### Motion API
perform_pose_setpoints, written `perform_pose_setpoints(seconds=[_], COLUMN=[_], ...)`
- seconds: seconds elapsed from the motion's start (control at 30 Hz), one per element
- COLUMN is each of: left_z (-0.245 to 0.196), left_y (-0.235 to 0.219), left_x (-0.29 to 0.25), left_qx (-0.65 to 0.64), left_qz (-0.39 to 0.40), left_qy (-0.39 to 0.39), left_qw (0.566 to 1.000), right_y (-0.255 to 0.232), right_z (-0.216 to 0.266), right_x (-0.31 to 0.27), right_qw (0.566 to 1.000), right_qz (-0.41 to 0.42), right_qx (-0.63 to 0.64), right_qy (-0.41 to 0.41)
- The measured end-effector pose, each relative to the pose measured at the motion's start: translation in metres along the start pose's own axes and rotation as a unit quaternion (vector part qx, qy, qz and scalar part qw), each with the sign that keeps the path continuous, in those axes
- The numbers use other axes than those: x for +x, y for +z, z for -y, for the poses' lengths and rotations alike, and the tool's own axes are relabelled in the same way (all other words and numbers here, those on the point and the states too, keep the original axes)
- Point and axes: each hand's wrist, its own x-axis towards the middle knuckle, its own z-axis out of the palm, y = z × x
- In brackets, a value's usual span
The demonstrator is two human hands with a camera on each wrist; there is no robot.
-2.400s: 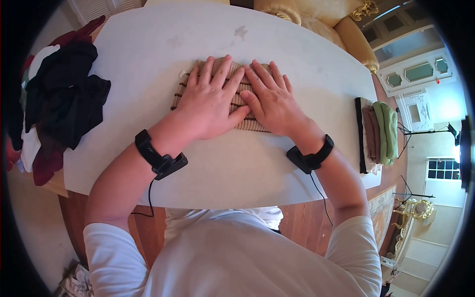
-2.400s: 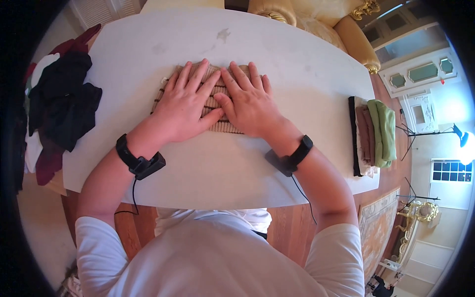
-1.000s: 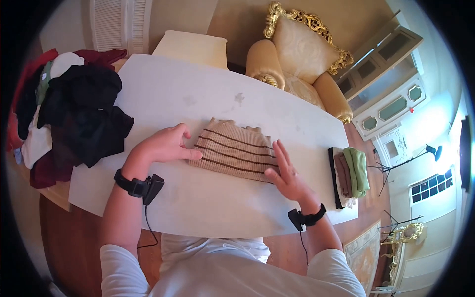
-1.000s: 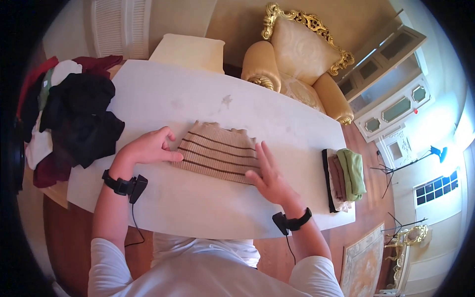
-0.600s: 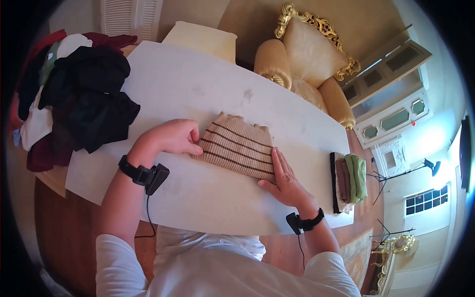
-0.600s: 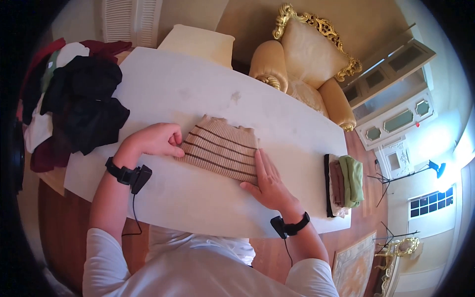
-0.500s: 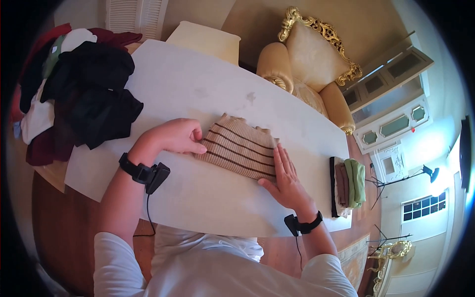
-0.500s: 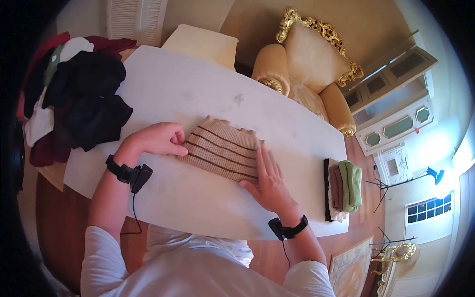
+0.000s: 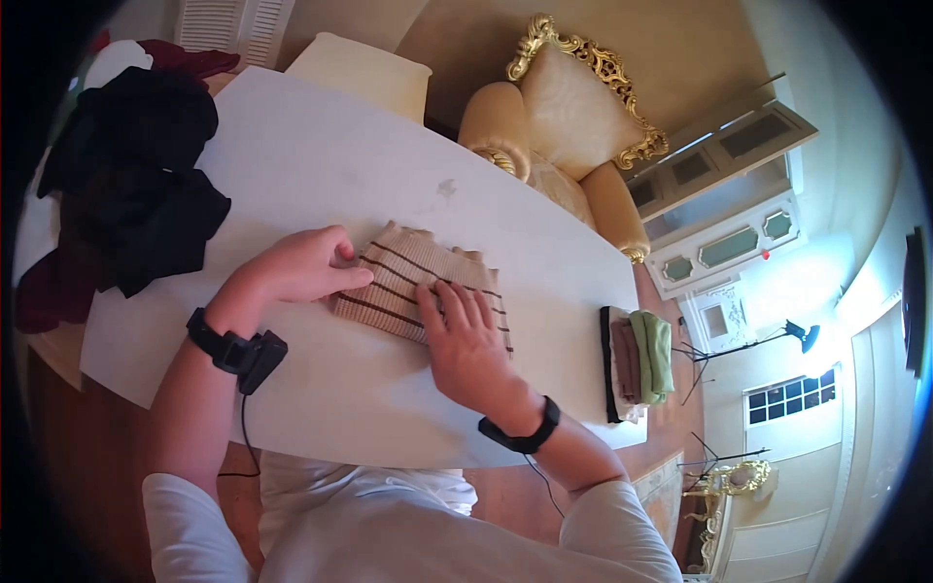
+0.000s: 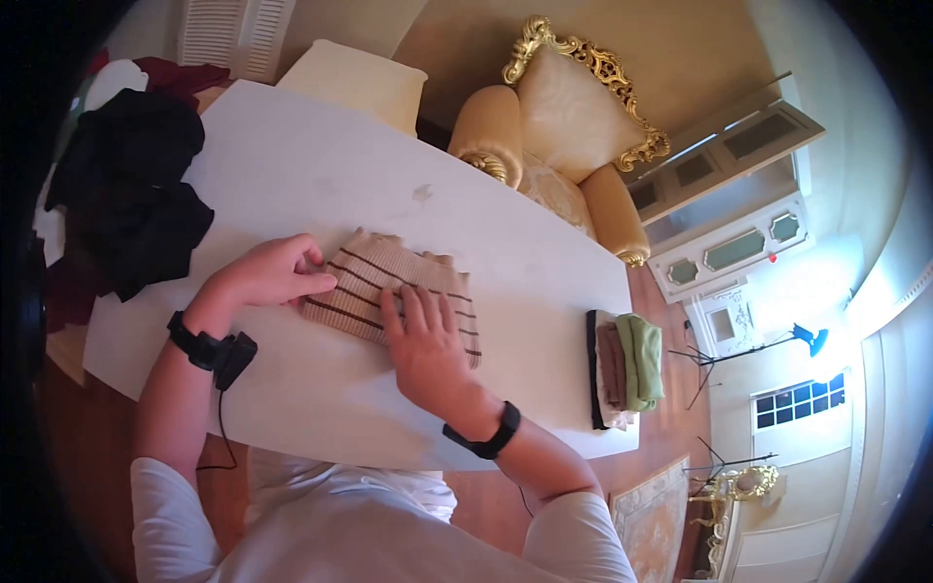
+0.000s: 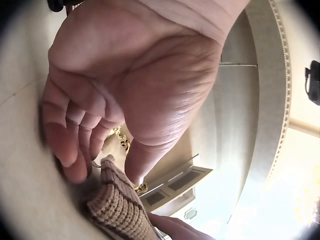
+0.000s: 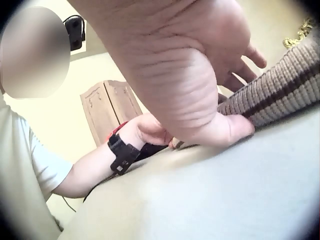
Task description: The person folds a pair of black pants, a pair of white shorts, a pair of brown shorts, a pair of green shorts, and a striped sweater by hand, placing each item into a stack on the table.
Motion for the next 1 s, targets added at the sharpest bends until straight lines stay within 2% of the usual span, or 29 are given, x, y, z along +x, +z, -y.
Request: perform_pose_setpoints(seconds=[0.07,0.17,0.3,0.37,0.43,0.47,0.53,0.57,0.6,0.63,0.67,0.73,0.77,0.83,0.9,0.93,1.0], left_z=[0.010,0.014,0.008,0.005,0.022,0.033,0.038,0.040,0.043,0.045,0.046,0.029,0.019,-0.002,0.003,0.002,-0.006], left_y=[0.005,0.005,0.002,-0.002,-0.002,-0.001,-0.005,-0.007,-0.008,-0.009,-0.010,-0.014,-0.016,-0.016,-0.005,-0.001,0.011], left_x=[0.001,0.003,0.005,0.005,0.019,0.027,0.035,0.037,0.039,0.040,0.041,0.030,0.022,0.004,0.008,0.006,-0.001], left_qx=[0.034,0.029,-0.015,-0.046,-0.018,-0.003,-0.069,-0.101,-0.131,-0.160,-0.188,-0.283,-0.326,-0.424,-0.471,-0.491,-0.427], left_qz=[-0.069,-0.069,-0.079,-0.100,-0.239,-0.307,-0.330,-0.340,-0.322,-0.303,-0.282,-0.161,-0.098,0.036,0.159,0.220,0.178], left_qy=[0.059,0.060,0.009,-0.003,0.085,0.129,0.134,0.137,0.119,0.102,0.085,-0.012,-0.062,-0.123,-0.039,0.002,0.029], left_qw=[0.995,0.995,0.997,0.994,0.967,0.943,0.932,0.925,0.930,0.934,0.937,0.945,0.938,0.896,0.867,0.843,0.886], right_y=[0.006,0.016,0.018,0.011,-0.002,-0.014,-0.046,-0.045,-0.037,-0.036,-0.037,-0.043,-0.043,-0.027,-0.007,-0.002,0.000], right_z=[0.002,0.004,-0.007,-0.019,-0.034,-0.040,-0.049,-0.061,-0.076,-0.082,-0.085,-0.085,-0.083,-0.077,-0.069,-0.059,-0.035], right_x=[0.001,0.009,0.021,0.029,0.038,0.045,0.059,0.062,0.064,0.066,0.066,0.064,0.061,0.053,0.041,0.035,0.019], right_qw=[0.999,0.998,0.998,0.999,0.988,0.978,0.944,0.892,0.820,0.727,0.670,0.544,0.532,0.456,0.384,0.384,0.355], right_qz=[-0.020,-0.053,-0.068,-0.025,-0.007,0.033,0.111,0.091,0.069,0.046,0.032,0.004,0.000,-0.026,-0.017,-0.014,0.001], right_qx=[-0.025,-0.021,-0.017,0.043,0.144,0.179,0.246,0.389,0.523,0.645,0.700,0.796,0.807,0.850,0.882,0.883,0.893], right_qy=[-0.003,0.000,0.002,0.023,0.053,0.100,0.191,0.210,0.224,0.232,0.245,0.268,0.257,0.263,0.271,0.268,0.277])
